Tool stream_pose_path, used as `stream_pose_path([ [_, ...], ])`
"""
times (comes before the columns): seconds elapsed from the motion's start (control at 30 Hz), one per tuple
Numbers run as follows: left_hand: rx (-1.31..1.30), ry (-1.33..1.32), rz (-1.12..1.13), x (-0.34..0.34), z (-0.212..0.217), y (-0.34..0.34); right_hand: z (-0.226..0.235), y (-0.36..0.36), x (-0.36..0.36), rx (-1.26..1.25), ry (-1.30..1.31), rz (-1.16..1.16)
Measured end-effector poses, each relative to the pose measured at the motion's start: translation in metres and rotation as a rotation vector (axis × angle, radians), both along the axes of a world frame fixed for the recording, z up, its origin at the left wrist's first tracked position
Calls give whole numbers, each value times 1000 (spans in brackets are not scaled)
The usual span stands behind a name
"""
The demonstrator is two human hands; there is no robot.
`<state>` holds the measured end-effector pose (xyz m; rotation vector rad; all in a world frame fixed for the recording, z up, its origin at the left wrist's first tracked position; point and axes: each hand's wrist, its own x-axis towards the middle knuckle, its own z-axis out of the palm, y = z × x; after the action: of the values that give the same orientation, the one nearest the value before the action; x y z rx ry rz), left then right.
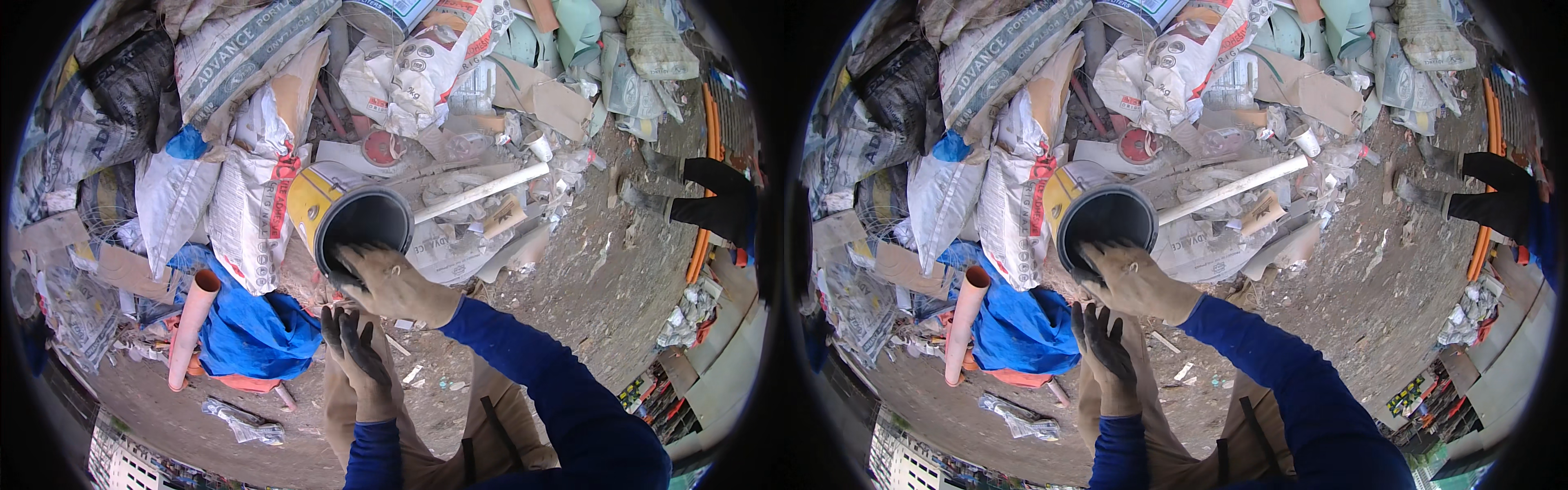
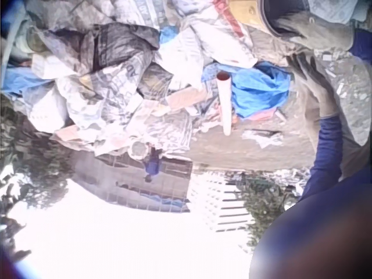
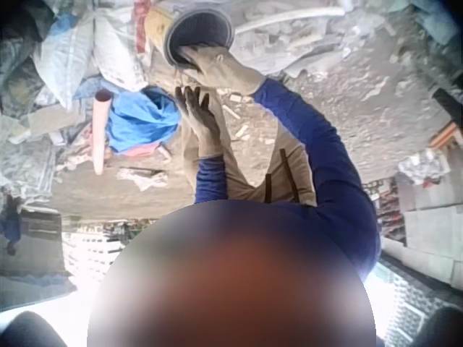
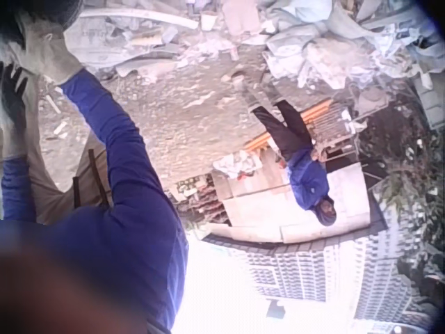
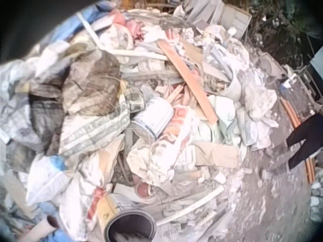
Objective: The person sorts through a large pile of mixed construction debris, picking up and moving various items including cement bags, plastic pipes, and a paint can. They repeatedly lift and toss items to clear space or separate materials.
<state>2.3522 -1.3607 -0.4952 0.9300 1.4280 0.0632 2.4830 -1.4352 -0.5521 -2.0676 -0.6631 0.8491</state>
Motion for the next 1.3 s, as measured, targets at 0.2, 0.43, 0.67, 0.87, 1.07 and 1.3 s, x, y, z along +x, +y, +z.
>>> stream_pose_path([
  [0.2,-126,40,-38,-30,-20,24,63,-30,-6,27,500,551],
  [0.43,-256,-39,293,-40,-26,25,-101,-29,121,-584,-162,-67],
  [0.67,-251,-10,256,-31,-22,26,-177,-25,116,-652,-308,143],
  [0.87,-222,45,266,-24,-19,24,-187,-23,117,-607,-338,187],
  [1.07,-185,39,232,-22,-20,20,-164,-21,130,-624,-122,34],
  [1.3,-177,14,185,-19,-18,12,-139,-41,114,-553,-183,22],
])
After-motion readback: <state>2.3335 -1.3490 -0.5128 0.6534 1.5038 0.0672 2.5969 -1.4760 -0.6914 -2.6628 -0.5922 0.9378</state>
